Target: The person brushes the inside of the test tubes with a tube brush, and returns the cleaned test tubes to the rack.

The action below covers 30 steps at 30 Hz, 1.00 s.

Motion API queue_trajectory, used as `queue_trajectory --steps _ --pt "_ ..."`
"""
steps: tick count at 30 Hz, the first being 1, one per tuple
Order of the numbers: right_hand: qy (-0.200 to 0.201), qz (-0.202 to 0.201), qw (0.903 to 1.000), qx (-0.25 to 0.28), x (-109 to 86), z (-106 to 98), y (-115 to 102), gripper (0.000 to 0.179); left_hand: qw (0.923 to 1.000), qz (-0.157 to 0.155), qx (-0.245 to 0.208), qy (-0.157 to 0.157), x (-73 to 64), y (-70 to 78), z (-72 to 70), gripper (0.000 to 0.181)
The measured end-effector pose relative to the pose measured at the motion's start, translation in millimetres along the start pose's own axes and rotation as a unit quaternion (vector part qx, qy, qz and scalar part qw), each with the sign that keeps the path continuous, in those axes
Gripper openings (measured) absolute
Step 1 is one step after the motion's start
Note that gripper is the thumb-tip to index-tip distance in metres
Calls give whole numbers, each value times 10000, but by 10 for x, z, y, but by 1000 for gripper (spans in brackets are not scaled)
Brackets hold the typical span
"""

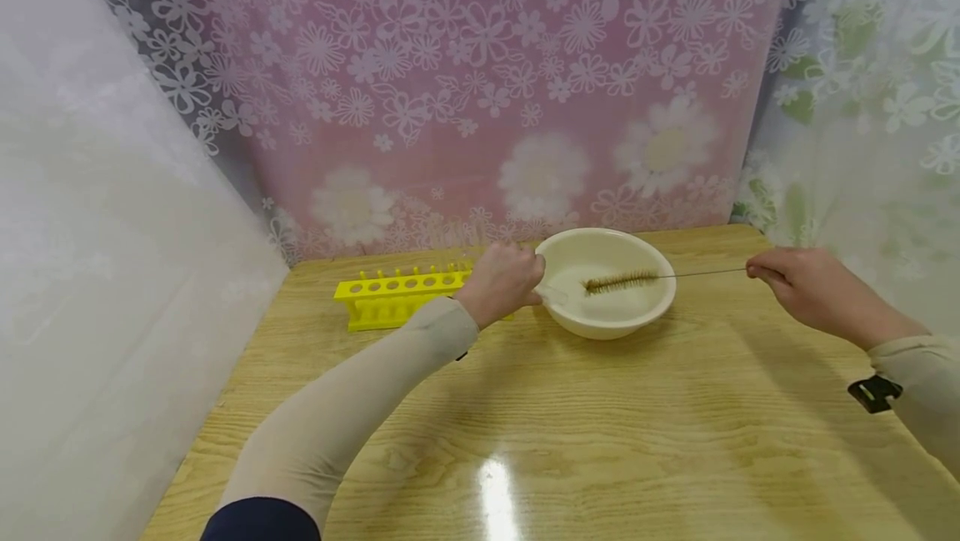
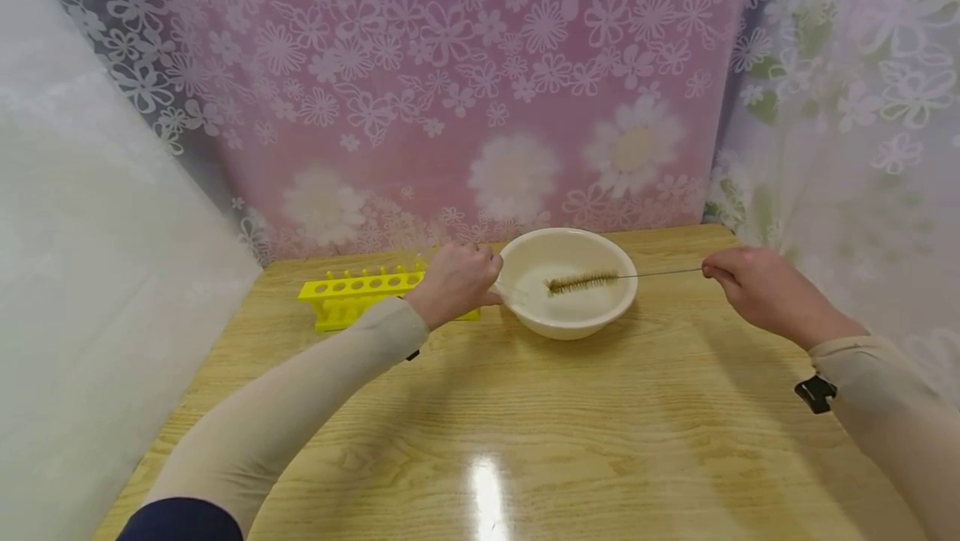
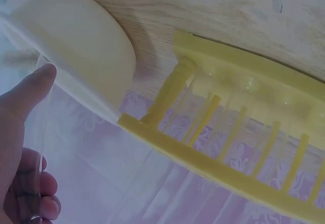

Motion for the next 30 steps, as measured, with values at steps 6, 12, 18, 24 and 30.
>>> queue_trajectory --steps 6,12,18,24,30 --pt "51 -64 10000 -20 -3 25 -9 18 9985 -280 -460 -73 -39 -40 46 59" --pt "37 -63 10000 -31 8 61 -5 18 9688 -1395 -1893 -781 -167 -232 248 57" --pt "22 -91 10000 5 10 84 -21 17 8839 -2537 -3897 -490 -390 -435 224 53" --pt "22 -133 9999 -28 5 91 -20 17 7459 -3298 -5779 297 -579 -605 134 36" --pt "47 -188 9998 -10 22 105 -25 17 6024 -3927 -6739 1695 -800 -937 43 30"
Point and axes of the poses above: each hand's wrist, its own x-axis towards the middle knuckle, its own z-axis out of the palm, y = z × x, the point moved 10 cm from there along x, towards the middle knuckle, and after that the axes turned 5 degrees about y, right-handed, at the moved point
